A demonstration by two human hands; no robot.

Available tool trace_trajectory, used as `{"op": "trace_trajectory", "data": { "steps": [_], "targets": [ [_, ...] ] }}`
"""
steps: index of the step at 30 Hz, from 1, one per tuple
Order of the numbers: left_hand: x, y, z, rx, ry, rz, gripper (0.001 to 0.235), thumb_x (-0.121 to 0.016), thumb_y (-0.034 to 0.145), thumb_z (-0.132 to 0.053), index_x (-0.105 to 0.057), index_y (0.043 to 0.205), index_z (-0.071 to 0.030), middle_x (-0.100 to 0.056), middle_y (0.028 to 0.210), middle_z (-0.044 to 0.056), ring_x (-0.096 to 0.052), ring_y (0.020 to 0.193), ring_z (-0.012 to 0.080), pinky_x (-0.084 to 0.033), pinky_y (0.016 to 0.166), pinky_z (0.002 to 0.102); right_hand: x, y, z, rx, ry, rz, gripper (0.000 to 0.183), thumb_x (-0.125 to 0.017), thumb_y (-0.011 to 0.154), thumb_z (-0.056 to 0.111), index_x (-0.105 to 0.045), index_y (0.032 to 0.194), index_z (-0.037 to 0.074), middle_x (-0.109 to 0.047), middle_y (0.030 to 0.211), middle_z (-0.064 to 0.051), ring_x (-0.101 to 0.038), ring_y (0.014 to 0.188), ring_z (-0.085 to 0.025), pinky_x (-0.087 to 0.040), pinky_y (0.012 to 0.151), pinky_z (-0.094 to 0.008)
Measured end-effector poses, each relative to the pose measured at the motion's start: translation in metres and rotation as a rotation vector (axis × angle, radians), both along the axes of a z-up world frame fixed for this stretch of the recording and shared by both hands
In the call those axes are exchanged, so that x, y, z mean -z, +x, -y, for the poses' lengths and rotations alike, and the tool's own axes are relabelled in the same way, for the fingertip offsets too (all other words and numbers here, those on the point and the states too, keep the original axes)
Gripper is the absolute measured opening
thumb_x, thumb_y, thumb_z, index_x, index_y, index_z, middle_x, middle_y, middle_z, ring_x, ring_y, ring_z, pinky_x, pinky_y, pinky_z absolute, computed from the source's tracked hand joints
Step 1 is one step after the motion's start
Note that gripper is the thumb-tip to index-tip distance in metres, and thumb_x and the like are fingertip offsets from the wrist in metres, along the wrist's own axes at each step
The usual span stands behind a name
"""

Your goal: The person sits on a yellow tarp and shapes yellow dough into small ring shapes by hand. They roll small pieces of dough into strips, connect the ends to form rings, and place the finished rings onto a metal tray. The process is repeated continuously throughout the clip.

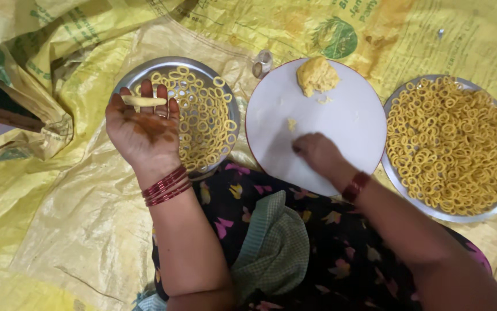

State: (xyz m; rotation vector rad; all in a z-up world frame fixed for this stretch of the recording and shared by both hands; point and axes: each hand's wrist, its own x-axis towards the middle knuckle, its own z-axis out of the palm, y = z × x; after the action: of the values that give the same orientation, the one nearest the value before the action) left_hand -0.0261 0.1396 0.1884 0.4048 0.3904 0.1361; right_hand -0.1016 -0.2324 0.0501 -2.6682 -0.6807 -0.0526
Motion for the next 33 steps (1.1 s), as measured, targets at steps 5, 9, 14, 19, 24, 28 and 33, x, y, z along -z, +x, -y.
{"op": "trace_trajectory", "data": {
  "steps": [5, 9, 14, 19, 24, 28, 33],
  "targets": [
    [0.002, 0.003, 0.022, 0.026, -0.018, -0.002, 0.028, -0.06, 0.094, -0.036, -0.056, 0.114, -0.016, -0.065, 0.114, 0.012, -0.061, 0.105, 0.0324, -0.046, 0.091, 0.05, 0.016, -0.015, -0.015, 0.043, 0.011, -0.063, 0.017, -0.072, 0.079, 0.015, -0.074, 0.094, 0.007, -0.073, 0.095, -0.01, -0.066, 0.09, -0.032, -0.052, 0.085, -0.042],
    [0.002, 0.004, 0.017, 0.064, -0.04, 0.017, 0.023, -0.061, 0.094, -0.033, -0.054, 0.11, -0.018, -0.063, 0.112, 0.01, -0.061, 0.104, 0.033, -0.045, 0.091, 0.05, 0.047, 0.015, -0.022, 0.044, -0.151, 0.022, 0.024, -0.067, 0.085, 0.003, -0.076, 0.106, 0.009, -0.072, 0.1, -0.01, -0.066, 0.096, -0.032, -0.054, 0.089, -0.041],
    [0.0, 0.001, -0.01, -0.066, -0.004, 0.005, 0.023, -0.054, 0.096, -0.036, -0.054, 0.108, -0.015, -0.064, 0.112, 0.014, -0.061, 0.104, 0.0326, -0.048, 0.091, 0.05, 0.044, 0.025, 0.01, 0.253, 0.217, -0.113, 0.017, -0.068, 0.092, 0.01, -0.075, 0.107, 0.006, -0.075, 0.103, -0.013, -0.072, 0.09, -0.03, -0.057, 0.083, -0.039],
    [0.008, 0.006, -0.009, -0.011, 0.004, -0.002, 0.024, -0.049, 0.098, -0.037, -0.054, 0.107, -0.015, -0.065, 0.11, 0.013, -0.06, 0.099, 0.031, -0.047, 0.086, 0.047, 0.007, 0.022, 0.056, 0.436, 0.339, -0.242, 0.017, -0.058, 0.097, 0.007, -0.072, 0.106, 0.003, -0.077, 0.094, -0.013, -0.074, 0.087, -0.022, -0.059, 0.082, -0.034],
    [0.025, 0.004, -0.029, 0.097, -0.037, 0.11, 0.026, -0.051, 0.106, -0.037, -0.056, 0.115, -0.013, -0.058, 0.11, 0.014, -0.056, 0.098, 0.0292, -0.042, 0.079, 0.041, -0.032, -0.001, 0.134, 0.709, 0.538, -0.543, 0.019, -0.056, 0.103, 0.014, -0.07, 0.104, 0.001, -0.072, 0.095, -0.011, -0.067, 0.085, -0.016, -0.058, 0.077, -0.034],
    [0.04, 0.008, -0.046, 0.051, -0.039, 0.03, 0.037, -0.052, 0.102, -0.038, -0.054, 0.128, -0.012, -0.066, 0.126, 0.017, -0.06, 0.104, 0.0341, -0.046, 0.089, 0.048, -0.064, -0.041, 0.205, 0.743, 0.379, -0.388, 0.022, -0.056, 0.104, 0.021, -0.069, 0.109, 0.004, -0.074, 0.099, -0.01, -0.073, 0.093, -0.019, -0.057, 0.084, -0.034],
    [0.059, 0.015, -0.045, 0.053, -0.028, 0.057, 0.054, -0.052, 0.102, -0.038, -0.045, 0.148, -0.012, -0.065, 0.134, 0.017, -0.061, 0.111, 0.0343, -0.044, 0.1, 0.05, -0.069, -0.108, 0.245, 0.934, -0.11, -0.473, 0.036, -0.072, 0.094, 0.034, -0.069, 0.122, 0.01, -0.075, 0.11, -0.012, -0.073, 0.099, -0.027, -0.057, 0.09, -0.038]
  ]
}}
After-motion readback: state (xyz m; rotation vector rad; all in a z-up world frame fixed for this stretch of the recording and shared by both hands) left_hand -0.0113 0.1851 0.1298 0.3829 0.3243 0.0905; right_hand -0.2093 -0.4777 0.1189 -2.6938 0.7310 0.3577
